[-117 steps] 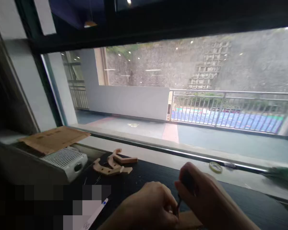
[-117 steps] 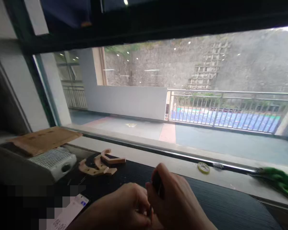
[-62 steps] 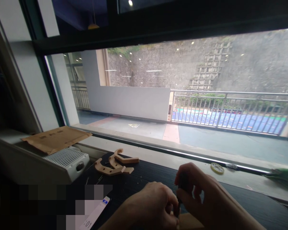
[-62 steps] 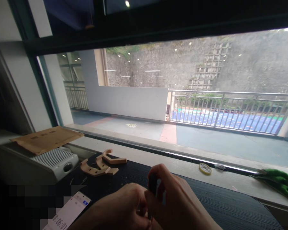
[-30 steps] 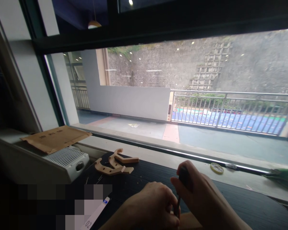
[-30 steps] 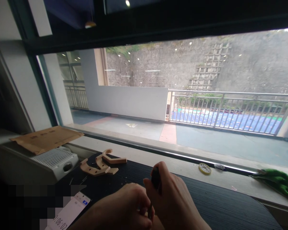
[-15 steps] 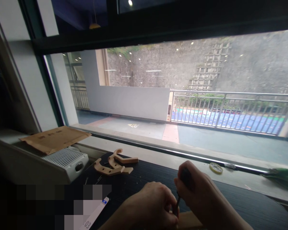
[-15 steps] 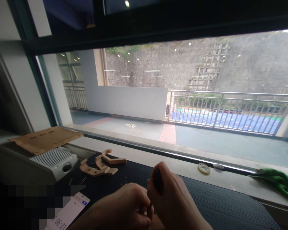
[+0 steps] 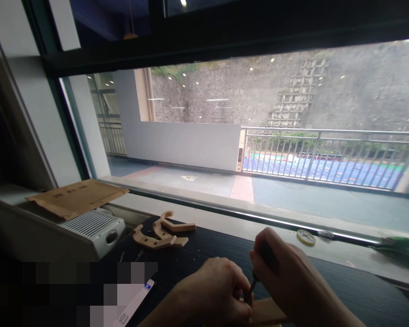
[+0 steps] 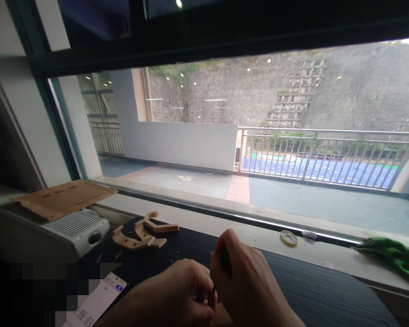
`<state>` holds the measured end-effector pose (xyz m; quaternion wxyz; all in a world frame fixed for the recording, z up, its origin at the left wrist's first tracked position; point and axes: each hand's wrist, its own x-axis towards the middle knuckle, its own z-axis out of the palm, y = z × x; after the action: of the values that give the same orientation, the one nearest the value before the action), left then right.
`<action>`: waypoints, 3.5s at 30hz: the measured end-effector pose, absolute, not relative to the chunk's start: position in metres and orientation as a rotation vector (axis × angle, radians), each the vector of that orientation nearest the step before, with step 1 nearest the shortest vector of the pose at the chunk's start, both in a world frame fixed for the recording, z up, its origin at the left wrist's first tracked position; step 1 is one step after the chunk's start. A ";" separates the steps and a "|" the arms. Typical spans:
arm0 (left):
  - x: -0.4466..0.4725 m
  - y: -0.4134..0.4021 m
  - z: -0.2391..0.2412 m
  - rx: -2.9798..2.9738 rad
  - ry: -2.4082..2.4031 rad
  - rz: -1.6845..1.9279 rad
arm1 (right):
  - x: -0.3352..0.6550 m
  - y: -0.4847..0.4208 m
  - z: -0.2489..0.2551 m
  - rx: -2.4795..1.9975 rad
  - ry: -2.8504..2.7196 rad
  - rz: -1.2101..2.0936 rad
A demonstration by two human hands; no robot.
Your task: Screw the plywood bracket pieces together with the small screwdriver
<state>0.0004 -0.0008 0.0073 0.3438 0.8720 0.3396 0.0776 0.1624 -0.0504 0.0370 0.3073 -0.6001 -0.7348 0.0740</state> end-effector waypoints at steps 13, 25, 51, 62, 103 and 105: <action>0.001 -0.006 0.019 2.204 0.927 0.172 | 0.153 -0.052 0.033 -1.526 -1.999 0.165; 0.001 -0.005 0.017 2.222 0.881 0.163 | 0.164 -0.062 0.044 -1.409 -2.108 0.486; 0.000 -0.003 0.014 2.264 0.903 0.157 | 0.165 -0.060 0.043 -1.525 -2.002 0.410; 0.000 0.000 0.005 2.284 0.857 0.192 | 0.164 -0.050 0.035 -1.603 -1.945 0.183; 0.002 -0.008 0.024 2.224 0.946 0.161 | 0.154 -0.060 0.041 -1.446 -2.016 0.368; 0.001 -0.007 0.023 2.223 0.936 0.166 | 0.154 -0.060 0.040 -1.428 -2.038 0.402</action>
<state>0.0015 -0.0073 0.0235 0.3540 0.8600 0.3619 0.0643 0.1539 -0.0604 0.0402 0.3057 -0.5393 -0.7698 0.1518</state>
